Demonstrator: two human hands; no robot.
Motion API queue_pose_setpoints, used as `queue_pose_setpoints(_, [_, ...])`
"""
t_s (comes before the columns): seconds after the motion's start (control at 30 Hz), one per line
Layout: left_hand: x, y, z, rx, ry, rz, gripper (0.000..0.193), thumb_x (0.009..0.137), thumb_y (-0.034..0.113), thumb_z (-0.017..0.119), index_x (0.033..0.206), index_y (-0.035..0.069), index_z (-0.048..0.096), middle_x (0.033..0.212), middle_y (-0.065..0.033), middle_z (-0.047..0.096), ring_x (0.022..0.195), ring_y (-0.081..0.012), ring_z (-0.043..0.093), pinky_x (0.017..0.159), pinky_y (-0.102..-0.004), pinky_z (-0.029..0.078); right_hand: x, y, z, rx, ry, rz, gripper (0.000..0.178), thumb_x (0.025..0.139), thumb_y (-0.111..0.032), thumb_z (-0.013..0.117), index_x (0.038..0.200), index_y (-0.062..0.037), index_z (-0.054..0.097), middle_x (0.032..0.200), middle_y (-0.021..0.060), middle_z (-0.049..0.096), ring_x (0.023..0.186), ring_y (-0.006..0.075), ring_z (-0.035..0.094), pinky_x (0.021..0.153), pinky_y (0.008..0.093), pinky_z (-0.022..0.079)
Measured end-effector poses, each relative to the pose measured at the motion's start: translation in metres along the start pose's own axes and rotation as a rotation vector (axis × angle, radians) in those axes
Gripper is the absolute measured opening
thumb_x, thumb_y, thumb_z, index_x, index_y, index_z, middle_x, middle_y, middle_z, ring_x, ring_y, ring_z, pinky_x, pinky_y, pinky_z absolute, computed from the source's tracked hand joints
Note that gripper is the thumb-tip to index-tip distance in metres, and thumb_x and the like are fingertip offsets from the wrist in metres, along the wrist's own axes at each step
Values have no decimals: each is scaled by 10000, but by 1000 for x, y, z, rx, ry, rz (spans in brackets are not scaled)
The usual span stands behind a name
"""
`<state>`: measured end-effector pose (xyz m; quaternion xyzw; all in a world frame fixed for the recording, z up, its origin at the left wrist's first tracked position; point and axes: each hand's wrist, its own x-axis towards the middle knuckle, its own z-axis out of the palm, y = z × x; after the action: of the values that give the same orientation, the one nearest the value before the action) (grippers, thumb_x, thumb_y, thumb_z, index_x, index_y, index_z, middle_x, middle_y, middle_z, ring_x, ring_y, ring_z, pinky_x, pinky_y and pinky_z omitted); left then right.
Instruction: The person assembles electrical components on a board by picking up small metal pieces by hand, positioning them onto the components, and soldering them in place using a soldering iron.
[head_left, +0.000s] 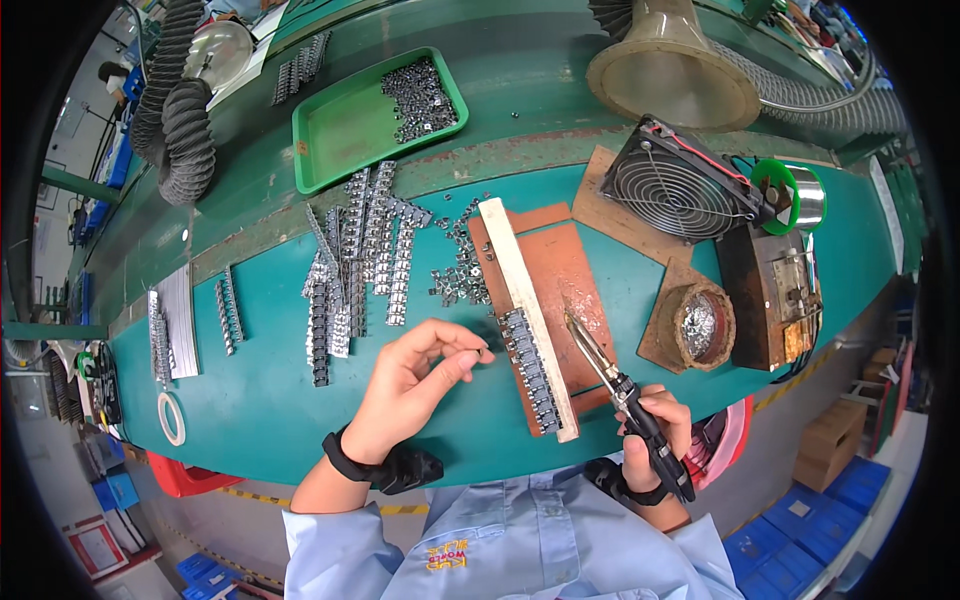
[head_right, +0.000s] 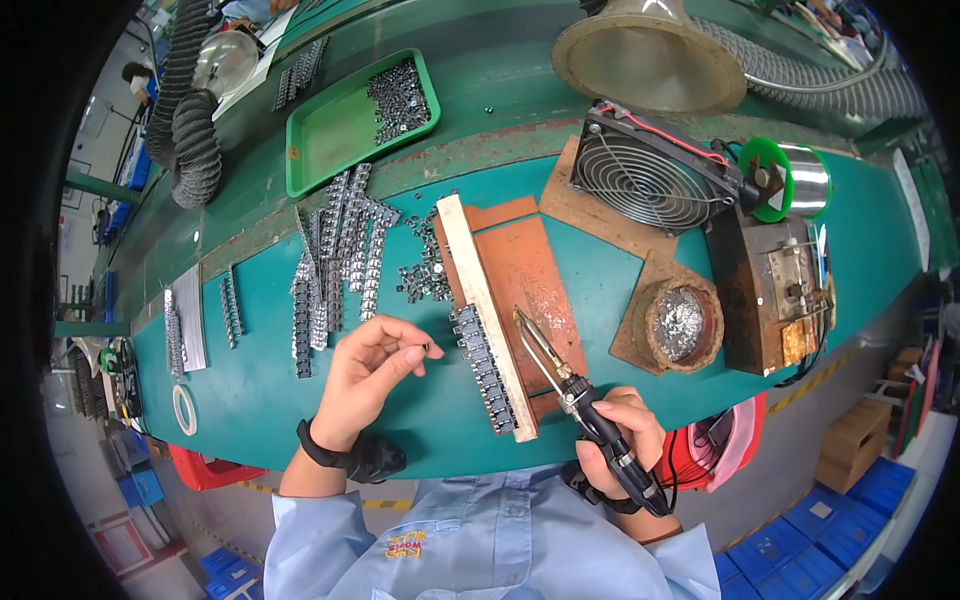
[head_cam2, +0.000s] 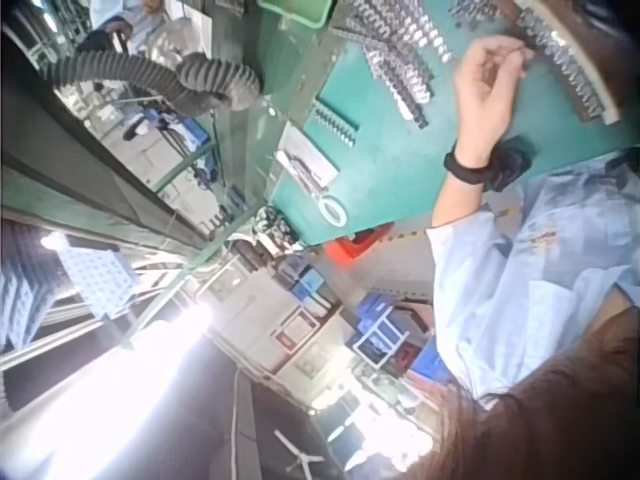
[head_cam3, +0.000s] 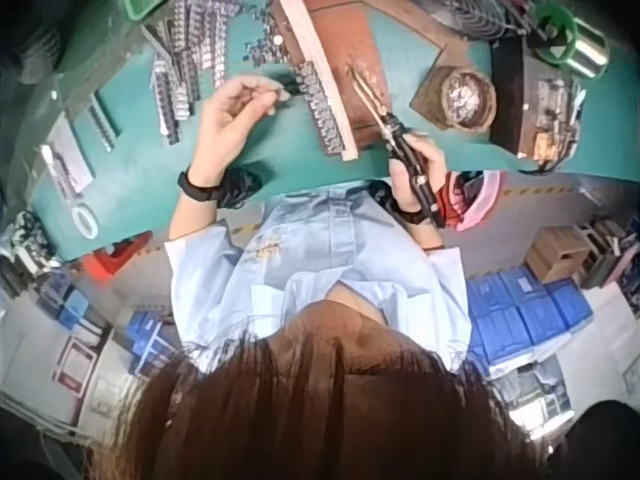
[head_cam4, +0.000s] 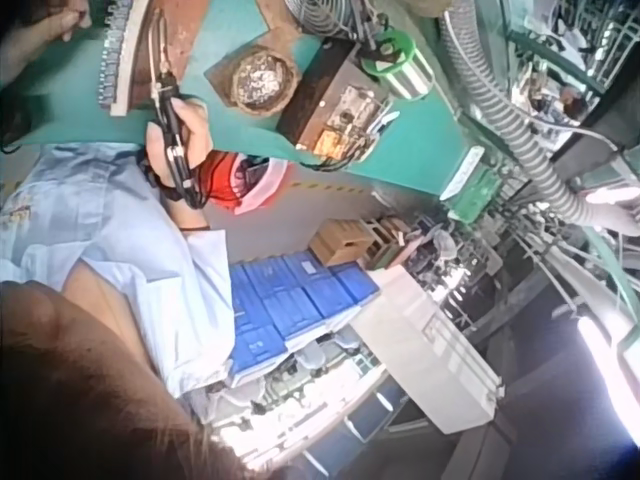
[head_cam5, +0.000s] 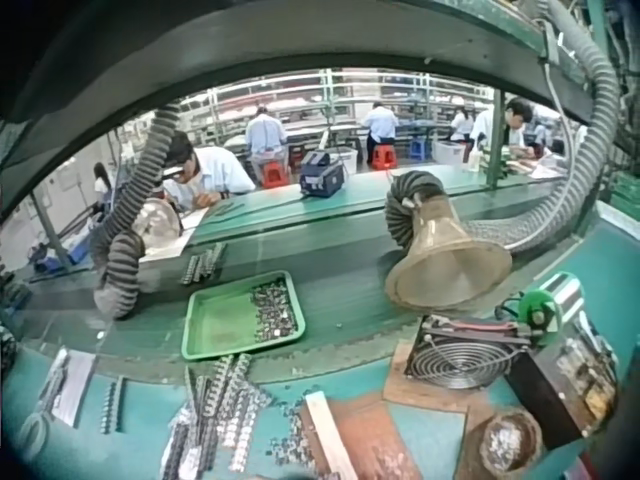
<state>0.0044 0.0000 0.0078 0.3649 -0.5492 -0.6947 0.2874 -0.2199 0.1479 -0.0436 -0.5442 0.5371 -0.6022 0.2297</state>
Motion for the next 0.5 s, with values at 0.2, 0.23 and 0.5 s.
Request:
queue_pose_setpoints(0.2, [-3, -3, 3, -132, -107, -48, 133, 847, 33, 540, 974, -8, 535, 902, -78, 589, 778, -109, 551, 680, -235, 443, 0, -1, -1, 3, 1, -2, 421, 790, -323, 607, 1013, -9, 438, 739, 102, 501, 650, 153, 471, 511, 230, 380])
queue_pose_setpoints(0.23, [-4, -4, 3, -167, -122, -84, 147, 853, 38, 538, 993, -5, 538, 908, -66, 592, 792, -99, 550, 686, -230, 442, 0, 0, -1, 6, 1, -10, 422, 790, -326, 607, 1011, -9, 438, 737, 100, 502, 643, 152, 471, 523, 235, 383])
queue_pose_setpoints(0.5, [-3, -8, 7, -198, -124, -275, 150, 831, 11, 551, 980, 7, 534, 912, -64, 570, 793, -115, 545, 677, -237, 449, 4, 2, -1, 18, -5, -53, 428, 787, -335, 616, 999, -7, 440, 703, 81, 507, 597, 149, 477, 609, 281, 388])
